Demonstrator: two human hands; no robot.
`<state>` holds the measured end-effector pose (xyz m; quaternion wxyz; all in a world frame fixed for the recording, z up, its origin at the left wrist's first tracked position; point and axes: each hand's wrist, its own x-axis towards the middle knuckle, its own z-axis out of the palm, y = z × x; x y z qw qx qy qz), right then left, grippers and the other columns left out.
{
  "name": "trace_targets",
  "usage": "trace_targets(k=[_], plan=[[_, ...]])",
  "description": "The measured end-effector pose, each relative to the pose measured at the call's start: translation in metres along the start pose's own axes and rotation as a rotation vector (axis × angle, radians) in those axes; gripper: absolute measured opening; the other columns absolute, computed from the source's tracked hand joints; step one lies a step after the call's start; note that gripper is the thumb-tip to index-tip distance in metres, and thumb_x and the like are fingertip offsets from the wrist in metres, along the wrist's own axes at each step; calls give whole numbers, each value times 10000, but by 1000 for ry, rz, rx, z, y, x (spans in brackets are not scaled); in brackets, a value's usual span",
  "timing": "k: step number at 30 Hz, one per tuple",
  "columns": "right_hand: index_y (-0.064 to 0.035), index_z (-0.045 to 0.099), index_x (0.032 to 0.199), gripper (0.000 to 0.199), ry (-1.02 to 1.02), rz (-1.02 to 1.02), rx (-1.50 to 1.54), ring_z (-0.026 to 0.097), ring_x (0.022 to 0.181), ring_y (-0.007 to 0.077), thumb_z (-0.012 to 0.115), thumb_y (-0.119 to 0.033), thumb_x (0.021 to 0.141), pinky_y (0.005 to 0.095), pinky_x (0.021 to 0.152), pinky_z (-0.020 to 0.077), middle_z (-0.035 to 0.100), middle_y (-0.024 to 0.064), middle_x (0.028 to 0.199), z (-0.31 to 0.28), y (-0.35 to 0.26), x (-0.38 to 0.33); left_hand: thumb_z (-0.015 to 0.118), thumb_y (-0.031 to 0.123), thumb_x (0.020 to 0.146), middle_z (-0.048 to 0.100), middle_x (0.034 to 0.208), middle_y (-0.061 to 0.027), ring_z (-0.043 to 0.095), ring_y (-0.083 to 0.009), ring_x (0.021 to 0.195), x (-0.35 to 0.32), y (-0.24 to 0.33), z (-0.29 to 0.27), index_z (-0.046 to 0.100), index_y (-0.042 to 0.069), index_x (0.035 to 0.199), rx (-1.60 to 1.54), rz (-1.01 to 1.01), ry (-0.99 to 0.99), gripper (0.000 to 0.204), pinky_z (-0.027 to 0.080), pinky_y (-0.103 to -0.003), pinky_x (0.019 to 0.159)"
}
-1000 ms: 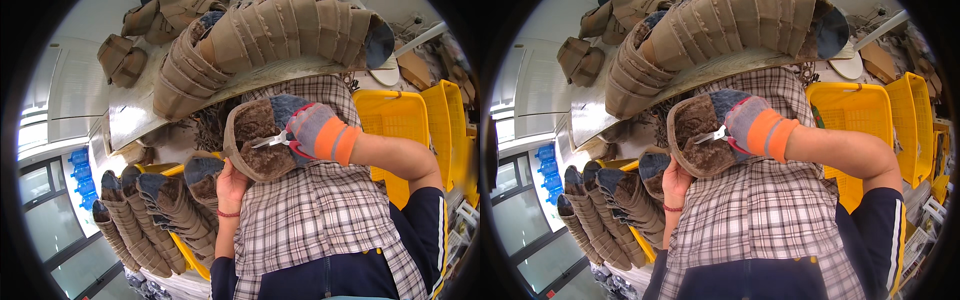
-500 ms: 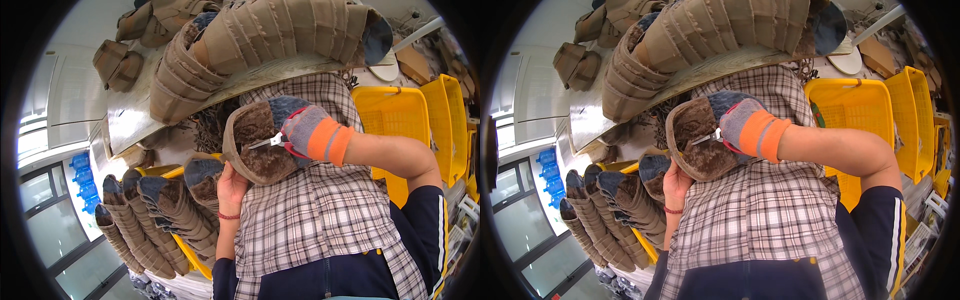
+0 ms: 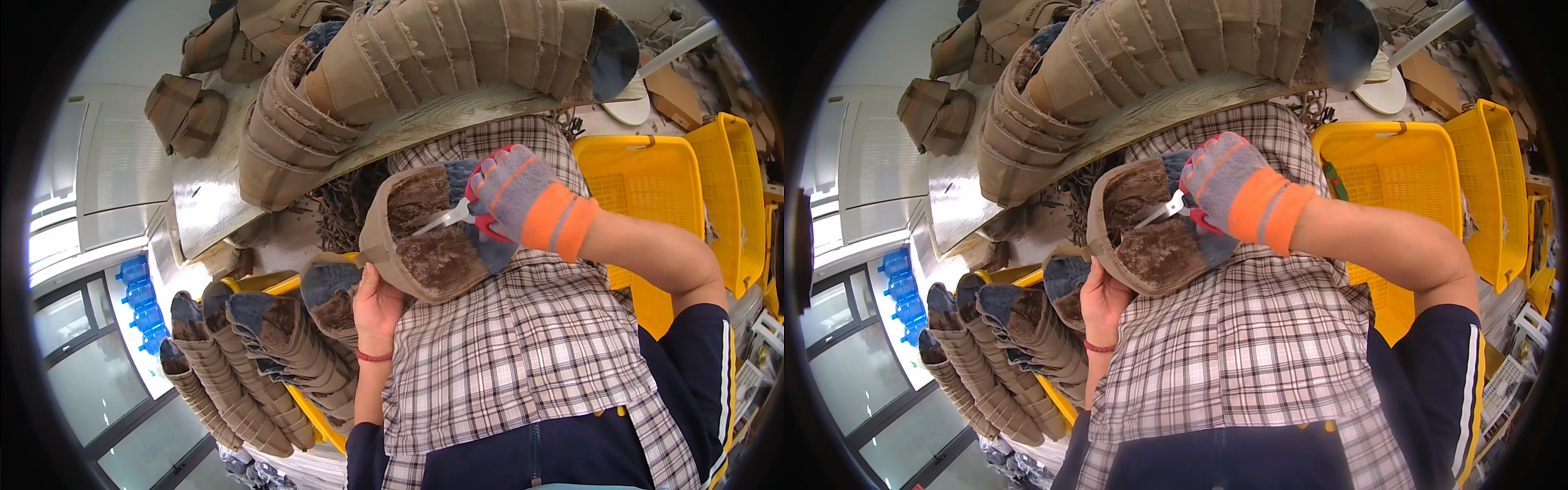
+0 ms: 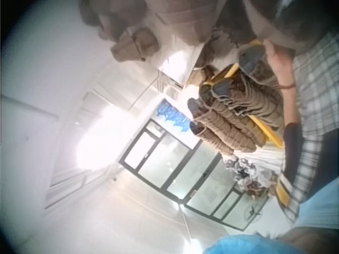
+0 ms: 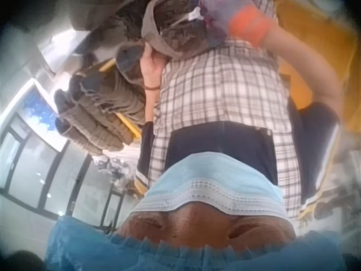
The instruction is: The person trims the interior lining of several tan boots using red-handled scissors. They pick up each boot from a pile, cut the inner material, and place the trimmed boot into a yellow bin. The process is repeated for multiple boots.
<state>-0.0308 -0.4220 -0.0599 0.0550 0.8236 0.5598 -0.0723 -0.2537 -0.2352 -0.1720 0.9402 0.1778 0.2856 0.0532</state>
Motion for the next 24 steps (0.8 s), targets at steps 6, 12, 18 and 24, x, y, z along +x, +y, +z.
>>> trace_targets(k=[6,12,18,24], plan=[[-112,655,808,117,102,-42,-154,622,767,196,613,-205,749,326,672,465,637,26,763,16,6,14,369,280,1006,401,1414,-155,366,-283,1313,9,1,18,361,30,1383,129,108,-1,452,265,-429,1117],[-118,646,788,99,169,-72,-164,621,772,200,612,-186,724,324,674,465,629,25,751,20,7,23,358,274,1009,349,1442,-187,316,-292,1343,14,8,26,335,35,1399,63,68,35,458,244,-448,1123],[-111,618,757,82,206,-126,-171,614,686,202,592,-188,748,322,616,469,618,42,689,26,10,30,362,261,1008,308,1459,-202,287,-298,1357,17,8,23,328,35,1402,50,58,19,455,242,-462,1125],[-104,616,766,81,213,-152,-194,617,694,201,590,-178,747,317,619,470,622,46,703,28,11,31,398,243,996,398,1406,-166,367,-277,1309,18,8,21,348,11,1384,56,55,8,455,275,-431,1108]])
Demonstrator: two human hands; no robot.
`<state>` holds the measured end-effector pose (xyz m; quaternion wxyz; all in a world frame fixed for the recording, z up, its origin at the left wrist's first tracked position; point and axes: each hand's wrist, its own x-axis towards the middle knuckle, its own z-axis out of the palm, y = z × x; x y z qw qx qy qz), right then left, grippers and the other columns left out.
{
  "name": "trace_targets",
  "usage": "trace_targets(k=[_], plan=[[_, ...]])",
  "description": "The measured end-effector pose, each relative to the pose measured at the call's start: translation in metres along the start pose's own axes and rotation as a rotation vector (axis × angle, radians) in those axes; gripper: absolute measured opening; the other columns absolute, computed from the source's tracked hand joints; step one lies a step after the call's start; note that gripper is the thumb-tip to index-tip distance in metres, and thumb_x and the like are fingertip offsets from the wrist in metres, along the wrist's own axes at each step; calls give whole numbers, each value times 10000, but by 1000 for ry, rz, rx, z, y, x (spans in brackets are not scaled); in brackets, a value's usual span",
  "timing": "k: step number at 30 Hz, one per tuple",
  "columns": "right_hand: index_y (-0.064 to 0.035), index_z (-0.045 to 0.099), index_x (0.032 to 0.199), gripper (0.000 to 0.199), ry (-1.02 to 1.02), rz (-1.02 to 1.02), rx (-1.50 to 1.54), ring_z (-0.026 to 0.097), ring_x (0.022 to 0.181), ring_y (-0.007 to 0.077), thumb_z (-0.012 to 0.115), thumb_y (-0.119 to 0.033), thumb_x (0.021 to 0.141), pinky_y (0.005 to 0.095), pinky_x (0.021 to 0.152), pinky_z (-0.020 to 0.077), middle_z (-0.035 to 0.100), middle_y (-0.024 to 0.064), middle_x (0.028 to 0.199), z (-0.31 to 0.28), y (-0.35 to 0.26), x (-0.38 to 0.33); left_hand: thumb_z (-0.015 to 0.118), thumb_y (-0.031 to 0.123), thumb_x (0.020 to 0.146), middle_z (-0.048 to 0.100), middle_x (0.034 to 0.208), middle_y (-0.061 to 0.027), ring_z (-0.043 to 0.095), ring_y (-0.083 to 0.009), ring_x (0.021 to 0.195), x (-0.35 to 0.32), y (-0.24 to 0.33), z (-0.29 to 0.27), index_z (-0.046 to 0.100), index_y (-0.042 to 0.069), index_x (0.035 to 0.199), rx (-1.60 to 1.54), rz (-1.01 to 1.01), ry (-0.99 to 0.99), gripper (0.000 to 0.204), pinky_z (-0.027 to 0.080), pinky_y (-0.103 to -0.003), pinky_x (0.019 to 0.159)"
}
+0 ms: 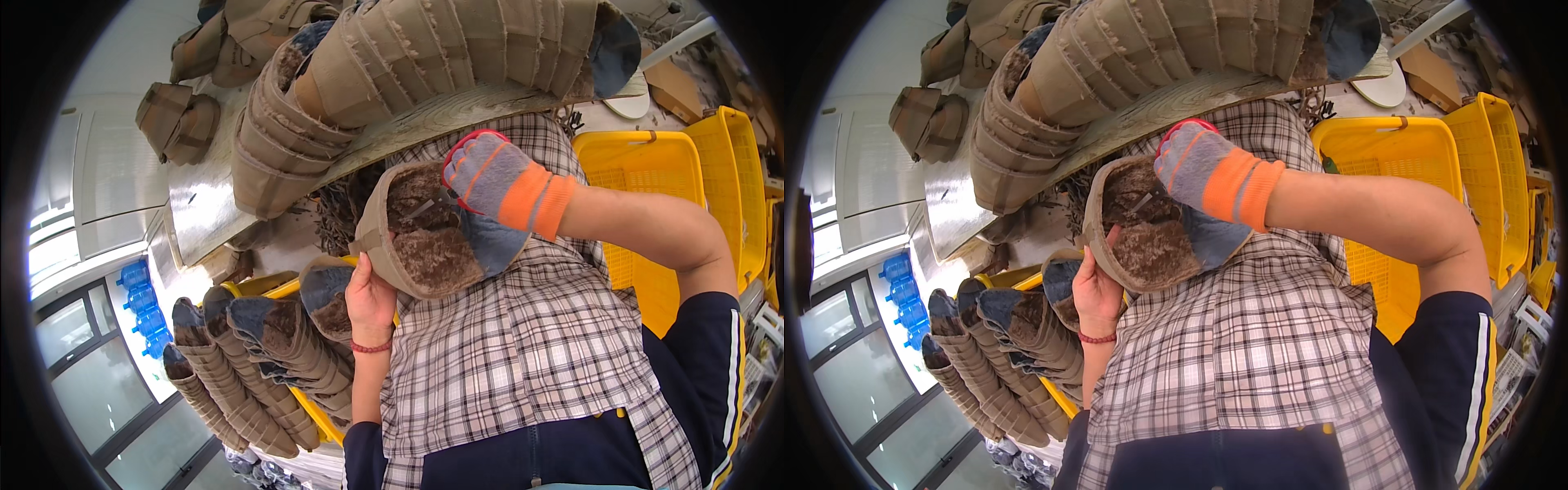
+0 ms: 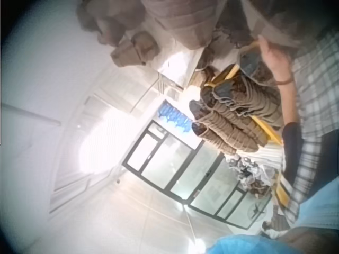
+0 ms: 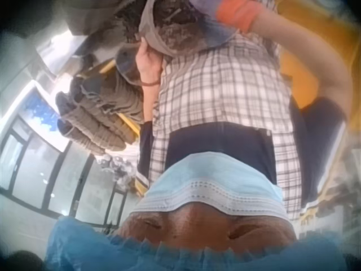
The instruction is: The person trims the interior lining of several tan boots using red-handled scissors. They pick up each boot from a pile, cut the inner material, and place the trimmed boot into a yellow bin. The process is repeated for multiple boots.
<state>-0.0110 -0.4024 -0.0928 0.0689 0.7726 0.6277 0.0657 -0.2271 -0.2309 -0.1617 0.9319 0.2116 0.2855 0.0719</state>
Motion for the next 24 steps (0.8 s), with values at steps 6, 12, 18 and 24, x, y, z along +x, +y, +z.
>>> trace_targets(k=[6,12,18,24], plan=[[-105,647,840,178,-237,102,77,622,803,207,657,-233,716,324,706,471,645,48,783,-19,1,0,419,239,989,453,1369,-153,428,-279,1266,-2,-1,-7,373,-2,1366,-3,-11,4,450,304,-425,1090],[-125,647,911,426,-34,390,460,604,886,250,750,-450,655,353,780,469,643,70,871,-31,16,-54,487,193,963,563,1251,-111,506,-263,1180,-8,-1,-36,523,28,1236,-88,-35,-105,321,355,-428,1046],[-91,642,908,494,-237,577,628,630,845,280,706,-527,684,382,737,494,654,105,866,-18,-8,-119,511,109,946,591,1221,-77,532,-227,1151,-19,-2,-23,576,53,1176,-30,44,-147,245,369,-397,1048],[-61,642,935,589,-480,571,703,647,850,305,634,-609,718,405,729,498,670,138,887,-3,-23,-125,508,114,951,587,1228,-78,532,-230,1153,-20,-5,-24,576,54,1168,36,42,-120,235,382,-403,1038]])
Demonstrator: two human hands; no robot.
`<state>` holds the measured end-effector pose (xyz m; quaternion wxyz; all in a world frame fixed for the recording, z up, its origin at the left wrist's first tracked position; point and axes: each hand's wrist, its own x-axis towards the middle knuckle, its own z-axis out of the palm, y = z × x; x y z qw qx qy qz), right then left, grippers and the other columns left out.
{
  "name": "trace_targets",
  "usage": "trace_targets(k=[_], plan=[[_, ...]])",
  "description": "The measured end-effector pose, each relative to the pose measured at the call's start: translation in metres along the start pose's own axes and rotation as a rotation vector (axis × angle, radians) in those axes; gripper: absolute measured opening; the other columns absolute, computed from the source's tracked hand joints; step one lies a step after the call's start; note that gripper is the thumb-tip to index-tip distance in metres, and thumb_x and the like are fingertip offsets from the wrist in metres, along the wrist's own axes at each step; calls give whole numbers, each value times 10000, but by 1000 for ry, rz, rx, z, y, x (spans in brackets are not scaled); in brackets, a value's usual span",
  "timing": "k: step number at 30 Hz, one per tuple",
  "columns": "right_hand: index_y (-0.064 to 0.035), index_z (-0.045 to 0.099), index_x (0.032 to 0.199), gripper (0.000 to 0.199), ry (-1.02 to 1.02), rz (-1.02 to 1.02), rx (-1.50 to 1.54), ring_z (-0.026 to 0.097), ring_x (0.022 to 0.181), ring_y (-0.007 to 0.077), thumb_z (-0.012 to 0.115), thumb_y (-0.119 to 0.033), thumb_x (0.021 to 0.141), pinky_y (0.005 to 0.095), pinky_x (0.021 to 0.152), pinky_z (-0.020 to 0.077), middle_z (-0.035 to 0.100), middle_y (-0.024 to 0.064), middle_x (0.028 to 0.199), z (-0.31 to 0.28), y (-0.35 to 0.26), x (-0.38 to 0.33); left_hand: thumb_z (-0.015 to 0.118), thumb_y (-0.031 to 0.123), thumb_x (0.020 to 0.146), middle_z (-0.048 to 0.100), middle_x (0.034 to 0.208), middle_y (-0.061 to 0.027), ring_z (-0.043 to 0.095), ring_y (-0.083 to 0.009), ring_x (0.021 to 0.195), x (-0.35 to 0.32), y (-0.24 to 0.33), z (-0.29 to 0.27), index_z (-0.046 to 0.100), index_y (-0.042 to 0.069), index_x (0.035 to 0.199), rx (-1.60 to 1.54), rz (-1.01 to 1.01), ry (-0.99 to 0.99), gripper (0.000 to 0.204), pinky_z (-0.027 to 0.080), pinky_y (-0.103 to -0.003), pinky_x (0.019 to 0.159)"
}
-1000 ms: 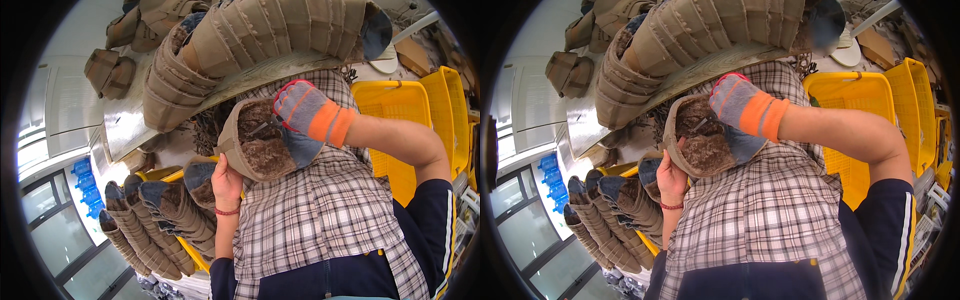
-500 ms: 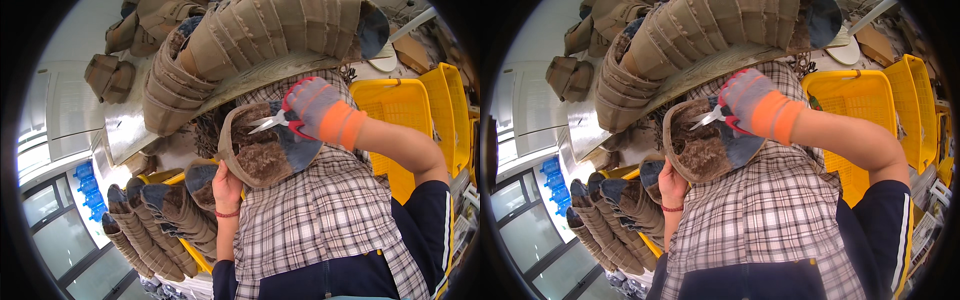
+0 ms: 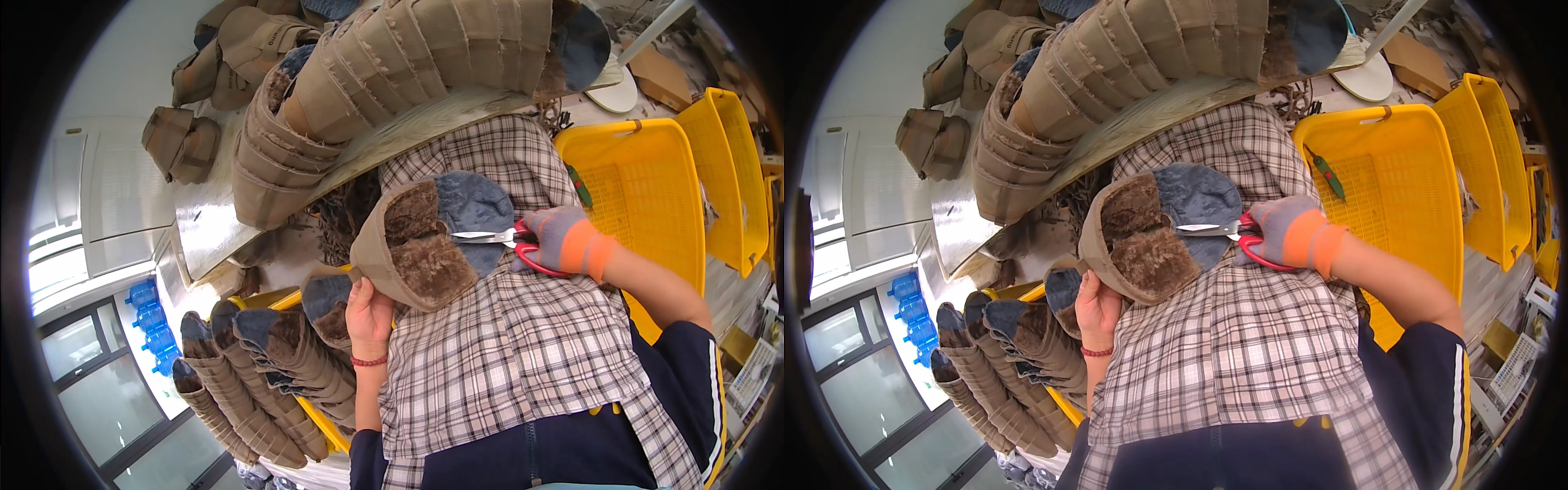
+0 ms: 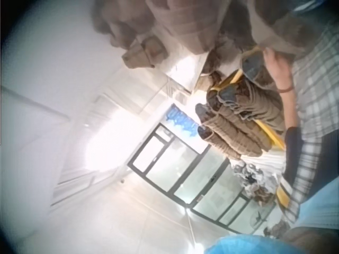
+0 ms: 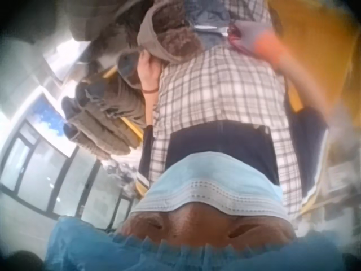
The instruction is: The person trims the interior lining of several tan boots using red-handled scissors. They pick up each boot from a pile, cut the inner material, and place the trimmed boot into a yellow bin. The process is repeated for multiple boots.
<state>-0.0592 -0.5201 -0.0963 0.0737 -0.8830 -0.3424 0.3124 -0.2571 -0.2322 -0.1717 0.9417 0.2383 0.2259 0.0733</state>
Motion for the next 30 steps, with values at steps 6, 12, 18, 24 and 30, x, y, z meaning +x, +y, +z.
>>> trace_targets(k=[6,12,18,24,30], plan=[[-53,618,1026,780,-168,-5,8,647,861,323,589,-745,668,404,742,506,667,159,900,-3,-10,14,516,105,947,574,1247,-81,529,-236,1159,2,-1,0,546,39,1207,12,6,9,270,383,-404,1032],[-43,607,1057,716,-71,-61,194,648,864,317,719,-620,647,361,741,505,660,170,889,20,1,9,507,96,950,568,1255,-78,537,-227,1147,-1,-5,-9,514,44,1251,27,-15,53,305,389,-388,1025],[-27,593,1002,276,-330,18,1319,558,694,124,663,-239,841,236,641,450,628,31,825,81,48,40,506,93,951,573,1247,-75,547,-214,1131,4,-12,-7,516,46,1248,38,-28,8,301,407,-380,1010],[-46,574,853,182,-225,-298,927,402,632,50,578,-226,881,205,556,352,491,-44,704,50,49,37,515,89,946,577,1239,-74,547,-217,1131,5,-14,-10,516,47,1245,40,-21,34,302,407,-379,1009],[-29,604,914,458,-72,-40,933,567,638,186,668,-470,806,288,576,433,586,50,688,26,37,15,492,94,958,569,1243,-76,537,-218,1140,4,-14,-7,488,46,1267,45,-4,39,313,403,-384,1015]])
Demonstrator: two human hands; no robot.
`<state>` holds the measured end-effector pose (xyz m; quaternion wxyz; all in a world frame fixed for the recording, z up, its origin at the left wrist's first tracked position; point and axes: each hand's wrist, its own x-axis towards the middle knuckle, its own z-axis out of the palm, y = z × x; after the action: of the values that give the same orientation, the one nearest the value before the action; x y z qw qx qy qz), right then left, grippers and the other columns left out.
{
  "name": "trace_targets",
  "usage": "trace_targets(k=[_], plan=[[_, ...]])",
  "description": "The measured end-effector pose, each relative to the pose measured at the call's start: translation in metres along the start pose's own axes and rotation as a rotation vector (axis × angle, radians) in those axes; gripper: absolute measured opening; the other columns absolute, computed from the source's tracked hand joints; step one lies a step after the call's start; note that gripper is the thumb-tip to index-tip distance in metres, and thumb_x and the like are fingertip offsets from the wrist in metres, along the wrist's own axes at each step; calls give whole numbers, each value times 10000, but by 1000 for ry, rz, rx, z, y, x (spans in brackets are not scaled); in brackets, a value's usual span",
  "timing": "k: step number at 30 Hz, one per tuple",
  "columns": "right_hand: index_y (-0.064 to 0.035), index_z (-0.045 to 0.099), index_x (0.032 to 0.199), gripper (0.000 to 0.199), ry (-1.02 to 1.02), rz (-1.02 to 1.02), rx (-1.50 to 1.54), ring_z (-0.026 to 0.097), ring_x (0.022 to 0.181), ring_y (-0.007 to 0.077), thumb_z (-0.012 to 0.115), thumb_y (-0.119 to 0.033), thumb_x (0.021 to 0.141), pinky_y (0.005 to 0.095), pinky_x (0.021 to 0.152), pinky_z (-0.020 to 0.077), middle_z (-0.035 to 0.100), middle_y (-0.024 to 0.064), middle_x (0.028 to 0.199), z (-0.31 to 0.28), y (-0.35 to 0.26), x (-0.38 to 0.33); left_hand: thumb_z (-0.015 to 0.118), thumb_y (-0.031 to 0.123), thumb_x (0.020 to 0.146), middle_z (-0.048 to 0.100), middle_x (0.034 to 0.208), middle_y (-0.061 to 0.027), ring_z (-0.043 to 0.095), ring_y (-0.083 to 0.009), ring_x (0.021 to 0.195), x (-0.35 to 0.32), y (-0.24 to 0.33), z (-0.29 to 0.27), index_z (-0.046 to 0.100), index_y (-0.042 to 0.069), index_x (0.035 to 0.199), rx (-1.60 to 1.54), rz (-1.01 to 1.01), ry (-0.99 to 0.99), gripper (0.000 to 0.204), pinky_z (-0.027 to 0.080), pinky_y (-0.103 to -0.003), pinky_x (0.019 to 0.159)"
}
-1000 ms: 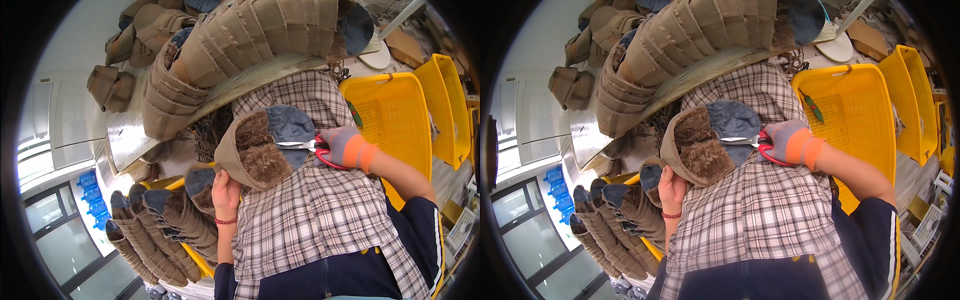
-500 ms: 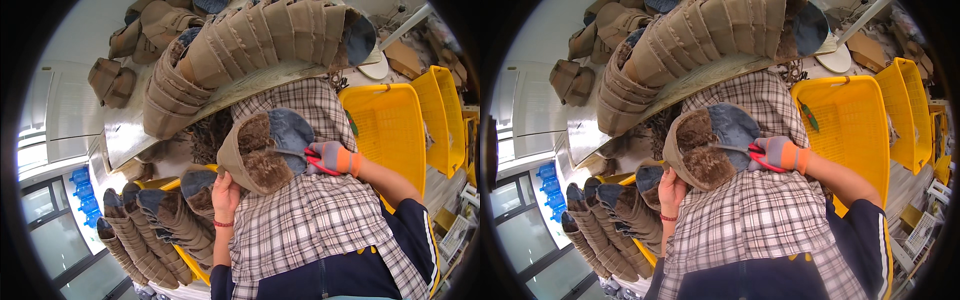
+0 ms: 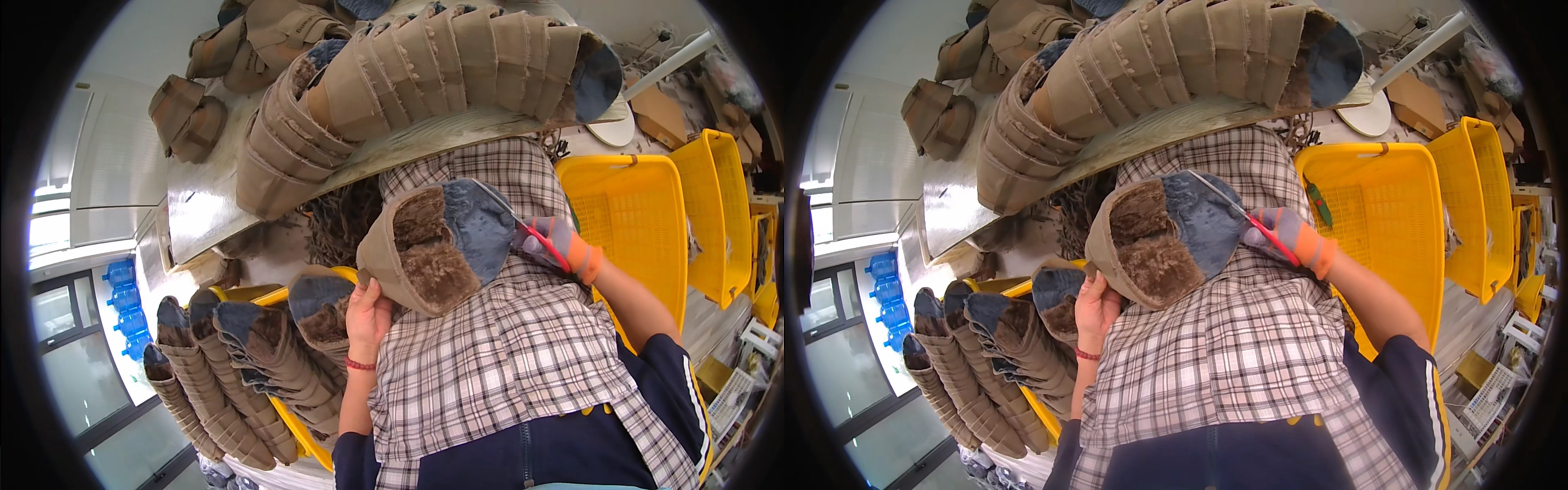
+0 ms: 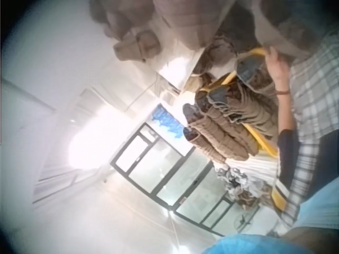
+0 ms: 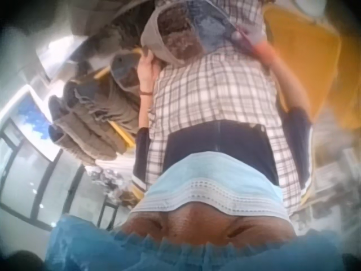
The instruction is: The person trims the interior lining of several tan boots using red-handled scissors. They pick up each boot from a pile, cut the inner material, and place the trimmed boot into a yellow bin. The process is repeated for multiple boots.
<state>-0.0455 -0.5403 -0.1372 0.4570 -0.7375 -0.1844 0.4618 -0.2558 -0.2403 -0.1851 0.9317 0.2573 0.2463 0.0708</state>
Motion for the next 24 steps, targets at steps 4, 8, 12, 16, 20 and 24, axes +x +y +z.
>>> trace_targets(k=[4,8,12,16,20,24], plan=[[-12,627,887,647,131,-53,-809,641,783,327,667,-630,700,376,676,493,652,171,812,8,-32,-12,494,97,958,563,1254,-75,534,-221,1144,2,1,1,506,50,1253,3,-9,-24,300,401,-389,1016],[-37,647,857,689,82,-34,-1107,645,769,307,599,-703,686,399,692,495,654,155,795,13,-37,-14,495,96,957,562,1258,-72,535,-224,1145,2,1,0,516,55,1247,1,-9,-18,294,401,-393,1017],[-40,653,852,570,92,-107,-1109,647,759,303,612,-596,733,394,684,497,660,143,790,16,-45,-12,494,94,957,563,1258,-69,535,-224,1147,2,1,2,514,59,1249,-5,-6,-14,295,402,-392,1017],[-47,658,860,486,80,-97,-1127,649,759,295,607,-519,758,393,683,499,666,133,803,18,-52,-12,494,90,957,562,1260,-70,535,-221,1147,2,1,1,514,60,1248,-3,-4,-17,293,405,-387,1015],[-52,657,875,475,44,-29,-1103,651,766,294,611,-511,759,393,687,501,668,130,807,20,-56,-13,495,88,956,562,1259,-71,536,-218,1147,2,0,-1,514,59,1248,-5,-1,-25,293,407,-379,1013],[-53,653,889,450,53,-49,-1128,653,770,293,619,-484,765,389,685,503,671,126,816,21,-57,-14,499,88,955,563,1258,-71,536,-216,1145,2,0,-1,516,56,1246,3,-7,-19,293,408,-376,1012]])
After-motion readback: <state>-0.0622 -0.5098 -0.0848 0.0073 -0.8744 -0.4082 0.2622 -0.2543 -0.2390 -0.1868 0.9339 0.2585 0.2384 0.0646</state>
